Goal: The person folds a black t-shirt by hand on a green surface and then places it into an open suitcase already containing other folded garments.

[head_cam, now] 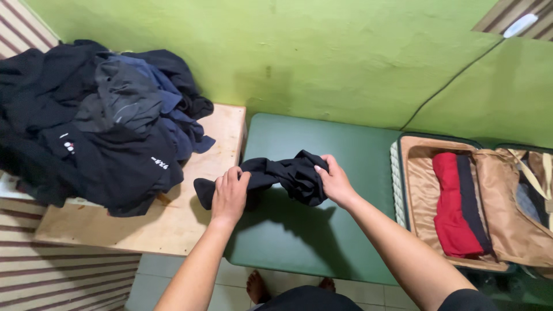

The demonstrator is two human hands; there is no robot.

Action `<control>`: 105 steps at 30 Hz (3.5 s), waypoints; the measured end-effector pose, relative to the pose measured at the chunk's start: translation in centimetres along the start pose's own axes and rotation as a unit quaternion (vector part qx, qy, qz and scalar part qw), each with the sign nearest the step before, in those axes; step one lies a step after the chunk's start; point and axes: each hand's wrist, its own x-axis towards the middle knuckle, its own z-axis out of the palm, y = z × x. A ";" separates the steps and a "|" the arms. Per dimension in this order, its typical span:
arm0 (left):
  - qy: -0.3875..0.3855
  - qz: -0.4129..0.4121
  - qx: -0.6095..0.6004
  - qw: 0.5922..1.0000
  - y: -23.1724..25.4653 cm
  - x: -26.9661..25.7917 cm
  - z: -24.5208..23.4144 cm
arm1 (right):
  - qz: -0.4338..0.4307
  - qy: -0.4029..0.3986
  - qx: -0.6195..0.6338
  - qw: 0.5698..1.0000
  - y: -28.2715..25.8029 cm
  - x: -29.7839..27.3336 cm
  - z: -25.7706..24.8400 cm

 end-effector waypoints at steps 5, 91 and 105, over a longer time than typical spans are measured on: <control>-0.016 0.018 -0.021 0.999 2.5 0.5 0.7 | 0.008 0.021 0.011 1.000 1.8 -1.0 -2.4; -0.483 -0.013 -0.034 0.875 13.2 -9.9 12.2 | 0.129 -0.126 -0.421 0.889 17.4 -13.6 -8.7; -0.502 0.038 0.030 0.864 13.0 -8.8 12.3 | 0.125 -0.123 -0.431 0.885 17.3 -13.4 -8.6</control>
